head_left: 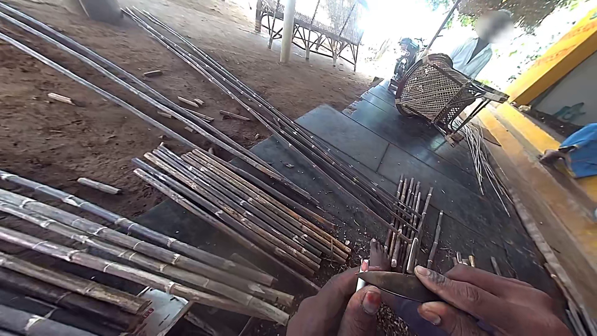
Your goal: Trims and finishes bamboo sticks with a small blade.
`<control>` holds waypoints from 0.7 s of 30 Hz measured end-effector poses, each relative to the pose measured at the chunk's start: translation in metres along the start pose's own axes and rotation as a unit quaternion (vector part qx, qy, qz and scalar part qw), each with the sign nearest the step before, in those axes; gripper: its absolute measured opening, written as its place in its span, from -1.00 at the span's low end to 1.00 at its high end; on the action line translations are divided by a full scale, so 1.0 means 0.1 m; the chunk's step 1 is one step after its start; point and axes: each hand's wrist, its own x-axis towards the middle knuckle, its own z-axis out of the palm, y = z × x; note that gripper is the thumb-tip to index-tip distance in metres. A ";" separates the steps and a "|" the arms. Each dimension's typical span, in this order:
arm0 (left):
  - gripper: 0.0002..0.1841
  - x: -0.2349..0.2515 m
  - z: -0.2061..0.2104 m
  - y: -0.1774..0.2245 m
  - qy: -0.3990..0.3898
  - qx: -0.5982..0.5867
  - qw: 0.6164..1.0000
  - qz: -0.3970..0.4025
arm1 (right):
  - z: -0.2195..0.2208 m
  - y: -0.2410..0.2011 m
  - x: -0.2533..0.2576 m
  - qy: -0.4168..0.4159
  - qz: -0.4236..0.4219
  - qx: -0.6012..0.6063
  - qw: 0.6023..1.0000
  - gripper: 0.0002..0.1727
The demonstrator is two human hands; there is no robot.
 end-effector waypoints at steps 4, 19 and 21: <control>-0.71 -0.01 0.00 0.01 -0.002 0.002 1.000 -0.014 | 0.03 0.03 0.01 0.039 0.024 -0.034 0.998 -0.67; -0.79 0.02 0.01 -0.01 0.008 -0.019 1.000 -0.010 | 0.06 -0.01 0.01 0.020 0.004 0.000 1.000 -0.68; -0.78 0.02 0.00 0.00 0.006 -0.009 1.000 -0.023 | 0.07 0.01 0.01 0.031 0.017 -0.009 0.999 -0.68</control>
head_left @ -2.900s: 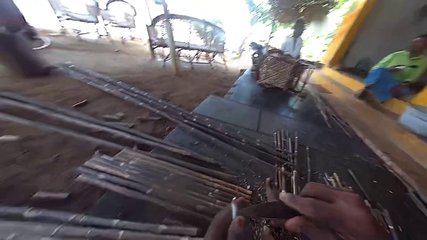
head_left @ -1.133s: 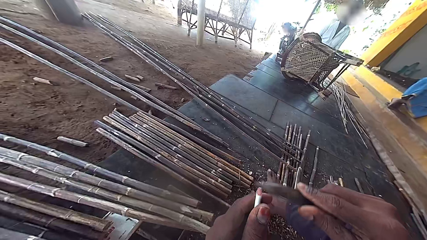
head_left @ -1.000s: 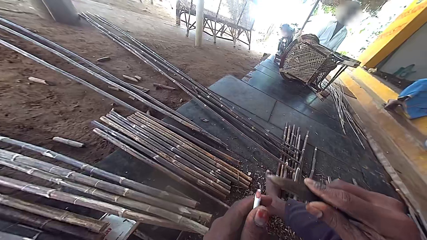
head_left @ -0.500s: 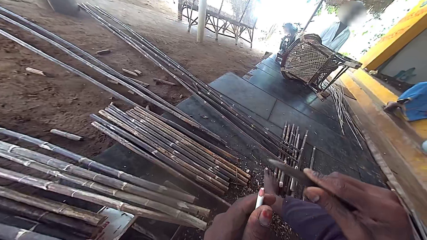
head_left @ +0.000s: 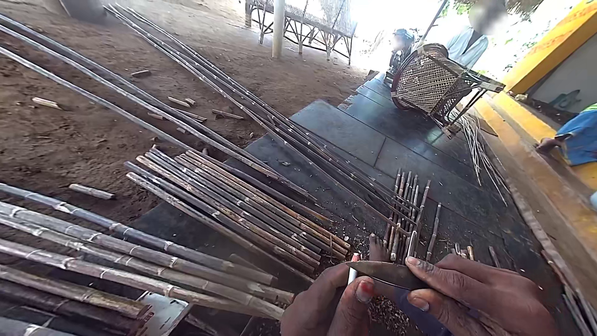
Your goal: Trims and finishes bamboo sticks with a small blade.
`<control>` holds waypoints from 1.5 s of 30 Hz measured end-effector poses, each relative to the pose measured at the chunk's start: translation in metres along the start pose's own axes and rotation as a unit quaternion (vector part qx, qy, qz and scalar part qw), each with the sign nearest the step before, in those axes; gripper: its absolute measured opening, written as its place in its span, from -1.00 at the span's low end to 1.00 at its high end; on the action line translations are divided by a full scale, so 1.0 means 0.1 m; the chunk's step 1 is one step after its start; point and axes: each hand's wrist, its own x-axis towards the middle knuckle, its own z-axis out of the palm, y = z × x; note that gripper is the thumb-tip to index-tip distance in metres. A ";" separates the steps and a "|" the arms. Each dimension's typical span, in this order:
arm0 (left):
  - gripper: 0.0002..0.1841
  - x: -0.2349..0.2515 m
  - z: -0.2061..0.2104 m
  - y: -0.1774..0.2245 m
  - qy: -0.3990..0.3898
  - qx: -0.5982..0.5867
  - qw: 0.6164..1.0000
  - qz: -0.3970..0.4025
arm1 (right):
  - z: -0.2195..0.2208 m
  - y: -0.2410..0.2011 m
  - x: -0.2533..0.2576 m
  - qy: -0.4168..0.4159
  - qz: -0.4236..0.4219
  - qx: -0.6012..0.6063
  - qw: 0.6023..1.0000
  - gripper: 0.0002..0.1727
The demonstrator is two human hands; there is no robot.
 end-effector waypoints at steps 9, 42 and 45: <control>-0.77 -0.03 -0.01 0.01 0.000 -0.002 1.000 0.008 | -0.04 0.00 -0.06 -0.012 -0.010 0.008 1.000 -0.67; -0.70 0.00 0.02 0.02 0.019 0.015 1.000 -0.014 | -0.01 0.07 -0.07 0.034 0.004 0.019 0.999 -0.70; -0.72 -0.01 0.02 0.00 0.005 0.021 1.000 -0.005 | 0.01 0.04 -0.07 0.016 -0.008 0.020 1.000 -0.70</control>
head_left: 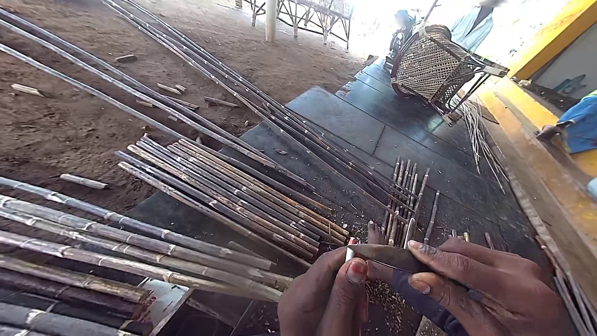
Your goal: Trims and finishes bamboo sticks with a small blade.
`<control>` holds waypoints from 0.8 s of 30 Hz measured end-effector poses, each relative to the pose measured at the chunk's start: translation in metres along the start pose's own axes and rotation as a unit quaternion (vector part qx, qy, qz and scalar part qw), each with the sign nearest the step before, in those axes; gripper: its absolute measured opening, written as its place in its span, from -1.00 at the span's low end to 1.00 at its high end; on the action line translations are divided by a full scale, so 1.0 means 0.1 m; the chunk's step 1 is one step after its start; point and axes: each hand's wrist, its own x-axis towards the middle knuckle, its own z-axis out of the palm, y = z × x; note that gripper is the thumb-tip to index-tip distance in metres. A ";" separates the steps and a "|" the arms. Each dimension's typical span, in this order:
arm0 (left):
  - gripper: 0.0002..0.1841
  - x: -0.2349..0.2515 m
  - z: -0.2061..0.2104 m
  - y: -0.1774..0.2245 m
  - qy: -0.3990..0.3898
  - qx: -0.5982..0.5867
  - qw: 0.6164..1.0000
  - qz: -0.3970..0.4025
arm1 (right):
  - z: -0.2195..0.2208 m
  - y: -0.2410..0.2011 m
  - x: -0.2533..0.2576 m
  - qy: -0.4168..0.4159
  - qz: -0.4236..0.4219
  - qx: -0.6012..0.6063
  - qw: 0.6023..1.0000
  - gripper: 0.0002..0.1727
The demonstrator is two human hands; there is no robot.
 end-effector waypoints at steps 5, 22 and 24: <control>-0.74 0.00 0.02 -0.02 0.004 0.009 1.000 0.008 | 0.02 0.01 0.01 -0.003 0.002 -0.003 1.000 -0.71; -0.78 -0.01 0.04 -0.04 0.024 0.024 0.999 0.008 | 0.04 0.02 0.02 -0.002 -0.006 0.003 1.000 -0.71; -0.77 0.00 0.04 -0.05 0.026 0.029 0.999 0.005 | 0.06 0.03 0.02 0.006 -0.003 -0.007 1.000 -0.71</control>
